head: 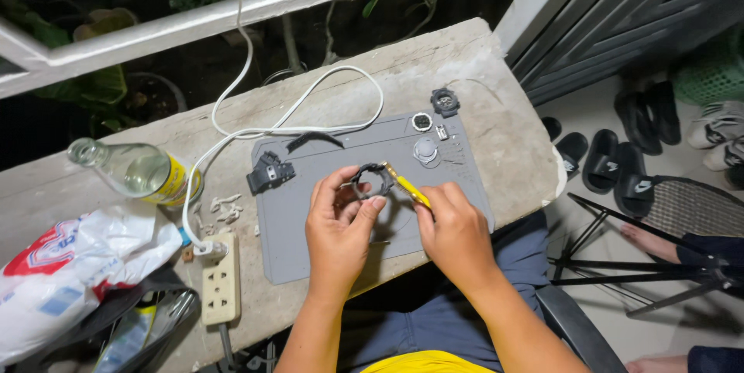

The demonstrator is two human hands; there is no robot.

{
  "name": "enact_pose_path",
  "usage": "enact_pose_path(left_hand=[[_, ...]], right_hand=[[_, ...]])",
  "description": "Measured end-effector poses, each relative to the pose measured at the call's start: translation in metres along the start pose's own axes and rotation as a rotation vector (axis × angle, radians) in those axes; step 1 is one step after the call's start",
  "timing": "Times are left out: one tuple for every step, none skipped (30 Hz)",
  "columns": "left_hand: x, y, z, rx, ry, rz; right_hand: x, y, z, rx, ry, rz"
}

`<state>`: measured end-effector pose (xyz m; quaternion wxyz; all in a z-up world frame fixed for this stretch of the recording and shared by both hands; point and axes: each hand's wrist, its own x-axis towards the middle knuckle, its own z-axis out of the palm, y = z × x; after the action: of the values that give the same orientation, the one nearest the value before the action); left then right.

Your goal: The person cleans a disassembled watch case using a small brush and tweezers. They scrub the interior and exterior surfaces, then use tweezers to pick at small crevices and remove debris.

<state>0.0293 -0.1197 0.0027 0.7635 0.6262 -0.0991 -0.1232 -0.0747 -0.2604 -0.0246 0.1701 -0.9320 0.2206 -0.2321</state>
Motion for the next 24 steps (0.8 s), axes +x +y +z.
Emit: enact_pose_path(left_hand=[[-0.001, -0.002, -0.001, -0.005, -0.011, 0.0], [-0.002, -0.003, -0.001, -0.045, -0.029, -0.07], [-0.002, -0.005, -0.001, -0.084, -0.048, -0.137], [-0.006, -0.006, -0.001, -0.089, -0.059, -0.135], [-0.011, -0.007, -0.001, -0.123, -0.092, -0.121], [-0.016, -0.008, -0.002, -0.157, -0.124, -0.108], [-0.021, -0.011, -0.001, -0.16, -0.129, -0.106], [-0.026, -0.013, 0.0, -0.213, -0.173, -0.13], [-0.032, -0.015, 0.0, -0.265, -0.213, -0.155], [-0.032, -0.018, 0.0, -0.266, -0.212, -0.153], [-0.034, -0.021, -0.001, -0.242, -0.217, -0.177], [-0.035, -0.024, -0.002, -0.218, -0.221, -0.202], [-0.035, -0.02, -0.004, -0.217, -0.216, -0.202], [-0.035, -0.016, -0.006, -0.097, -0.186, -0.196], [-0.036, -0.012, -0.008, 0.024, -0.158, -0.193], [-0.034, -0.012, -0.012, 0.026, -0.154, -0.196], [-0.032, -0.012, -0.016, 0.036, -0.089, -0.214], [-0.03, -0.012, -0.019, 0.046, -0.025, -0.231], [-0.029, -0.012, -0.024, 0.05, -0.021, -0.232], [-0.027, -0.011, -0.028, 0.109, -0.005, -0.17], [-0.026, -0.011, -0.033, 0.166, 0.011, -0.108], [-0.027, -0.008, -0.034, 0.169, 0.015, -0.109], [-0.027, -0.004, -0.034, 0.217, 0.024, -0.094], [-0.027, -0.001, -0.035, 0.265, 0.033, -0.079]], right_hand=[[0.003, 0.002, 0.001, -0.008, 0.006, 0.006], [0.006, 0.003, 0.001, -0.045, 0.008, -0.028], [0.009, 0.005, 0.002, -0.082, 0.01, -0.063], [0.016, 0.007, 0.001, -0.09, 0.018, -0.058], [0.022, 0.01, 0.0, -0.069, 0.003, -0.078], [0.029, 0.012, -0.001, -0.048, -0.012, -0.098], [0.032, 0.015, -0.003, -0.053, -0.008, -0.098], [0.035, 0.018, -0.004, -0.037, -0.013, -0.096], [0.038, 0.02, -0.005, -0.017, -0.021, -0.097], [0.037, 0.017, -0.009, -0.018, -0.02, -0.099], [0.035, 0.013, -0.012, 0.032, 0.018, -0.098], [0.033, 0.01, -0.015, 0.081, 0.055, -0.096], [0.03, 0.006, -0.018, 0.084, 0.052, -0.1], [0.027, 0.002, -0.02, 0.146, 0.06, -0.091], [0.023, -0.001, -0.023, 0.207, 0.066, -0.079], [0.019, -0.002, -0.024, 0.21, 0.062, -0.079], [0.015, -0.003, -0.025, 0.204, 0.058, -0.077], [0.011, -0.004, -0.025, 0.198, 0.054, -0.074], [0.009, -0.002, -0.025, 0.203, 0.052, -0.074], [0.006, -0.001, -0.025, 0.211, 0.032, -0.054], [0.003, 0.0, -0.025, 0.218, 0.011, -0.036], [0.001, -0.001, -0.026, 0.222, 0.009, -0.036], [0.0, -0.002, -0.028, 0.275, -0.012, 0.001], [-0.001, -0.003, -0.03, 0.327, -0.033, 0.038]])
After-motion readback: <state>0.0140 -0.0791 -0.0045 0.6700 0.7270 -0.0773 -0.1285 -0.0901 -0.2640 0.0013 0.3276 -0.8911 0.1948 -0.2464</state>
